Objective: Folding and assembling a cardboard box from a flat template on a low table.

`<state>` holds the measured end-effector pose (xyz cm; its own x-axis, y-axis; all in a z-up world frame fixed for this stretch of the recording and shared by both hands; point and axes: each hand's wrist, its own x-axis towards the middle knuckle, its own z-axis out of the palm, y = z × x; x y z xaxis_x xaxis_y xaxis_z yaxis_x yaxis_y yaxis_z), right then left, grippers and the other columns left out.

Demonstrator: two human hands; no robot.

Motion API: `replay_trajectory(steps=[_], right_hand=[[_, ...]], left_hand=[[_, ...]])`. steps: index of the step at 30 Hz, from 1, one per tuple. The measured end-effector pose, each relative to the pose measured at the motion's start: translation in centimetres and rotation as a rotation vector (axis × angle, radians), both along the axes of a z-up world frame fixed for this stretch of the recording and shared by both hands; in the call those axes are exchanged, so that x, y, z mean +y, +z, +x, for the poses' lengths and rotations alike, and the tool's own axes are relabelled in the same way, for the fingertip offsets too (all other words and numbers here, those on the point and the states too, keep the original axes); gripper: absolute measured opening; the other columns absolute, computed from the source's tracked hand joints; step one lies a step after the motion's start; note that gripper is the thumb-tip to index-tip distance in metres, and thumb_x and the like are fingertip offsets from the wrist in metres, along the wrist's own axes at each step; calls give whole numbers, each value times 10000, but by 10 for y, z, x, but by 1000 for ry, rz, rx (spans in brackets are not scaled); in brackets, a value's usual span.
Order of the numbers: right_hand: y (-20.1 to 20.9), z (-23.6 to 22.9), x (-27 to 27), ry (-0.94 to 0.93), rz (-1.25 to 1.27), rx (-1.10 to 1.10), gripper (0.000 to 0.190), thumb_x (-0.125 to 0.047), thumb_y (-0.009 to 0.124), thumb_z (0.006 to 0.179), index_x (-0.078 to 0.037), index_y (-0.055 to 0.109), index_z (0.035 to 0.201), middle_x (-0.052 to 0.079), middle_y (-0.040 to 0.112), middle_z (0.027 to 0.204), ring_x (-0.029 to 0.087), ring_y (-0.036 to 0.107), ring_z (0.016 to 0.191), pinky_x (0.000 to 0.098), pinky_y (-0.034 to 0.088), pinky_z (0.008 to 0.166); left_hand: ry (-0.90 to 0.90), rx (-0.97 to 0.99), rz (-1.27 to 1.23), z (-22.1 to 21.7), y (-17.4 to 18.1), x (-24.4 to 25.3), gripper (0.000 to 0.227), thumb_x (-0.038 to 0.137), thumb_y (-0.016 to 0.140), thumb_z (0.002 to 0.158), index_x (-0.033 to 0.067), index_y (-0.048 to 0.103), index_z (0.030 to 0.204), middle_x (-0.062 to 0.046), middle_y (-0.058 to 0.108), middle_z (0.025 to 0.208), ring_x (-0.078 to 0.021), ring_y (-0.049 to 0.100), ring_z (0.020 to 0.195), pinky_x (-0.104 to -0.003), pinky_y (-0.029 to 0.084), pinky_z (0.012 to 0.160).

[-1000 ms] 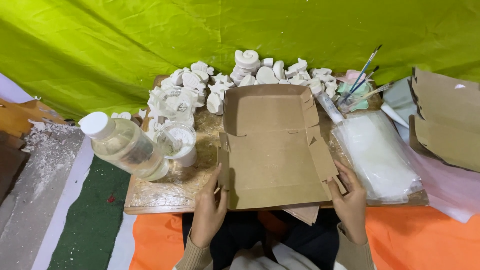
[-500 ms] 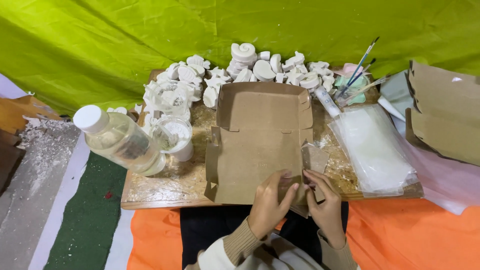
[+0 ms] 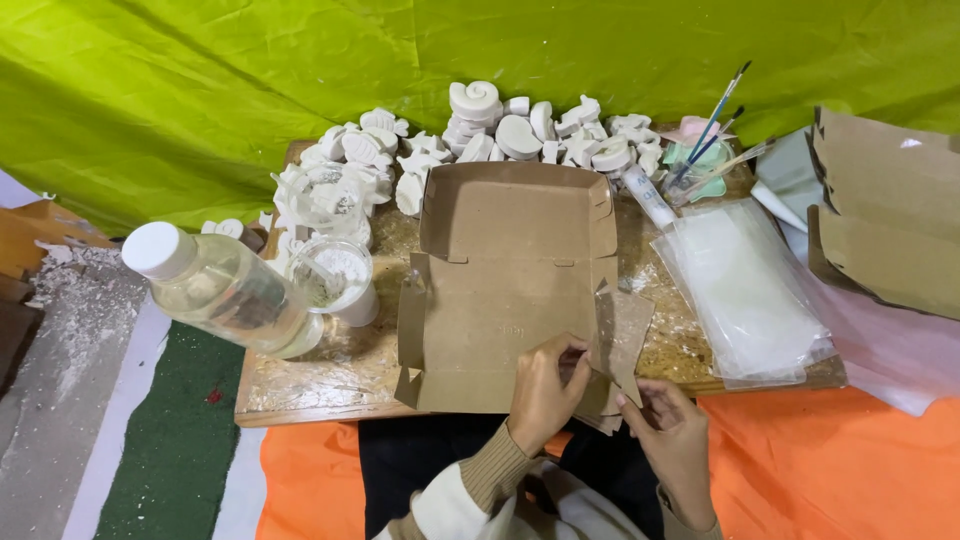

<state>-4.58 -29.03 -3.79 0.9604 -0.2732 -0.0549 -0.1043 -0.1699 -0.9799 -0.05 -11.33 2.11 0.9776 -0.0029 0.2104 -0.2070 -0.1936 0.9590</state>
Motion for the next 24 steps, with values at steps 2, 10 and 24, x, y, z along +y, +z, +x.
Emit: replay_trajectory(steps=[2, 10, 24], right_hand=[[3, -1, 6, 4, 10, -65, 221, 64, 748, 826, 95, 689, 1037, 161, 756, 841, 161, 642, 598, 245, 524, 543], [30, 16, 30, -18, -335, -361, 234, 65, 758, 810, 68, 732, 1043, 127, 787, 944, 134, 718, 699, 220, 617, 697], [46, 24, 51, -97, -633, -559, 126, 94, 786, 773, 69, 704, 864, 88, 722, 807, 137, 566, 570, 248, 478, 549]], left_hand=[[10, -21, 41, 2, 1, -1, 109, -26, 671, 827, -52, 727, 917, -115, 761, 809, -155, 704, 645, -248, 593, 600], [-19, -65, 177, 8, 3, -2, 55, 14, 691, 810, -32, 699, 839, -114, 724, 701, -158, 584, 478, -288, 510, 462], [-71, -59, 200, 12, 2, -6, 298, -72, 669, 764, -97, 689, 1061, -175, 749, 756, -213, 672, 508, -310, 554, 460]])
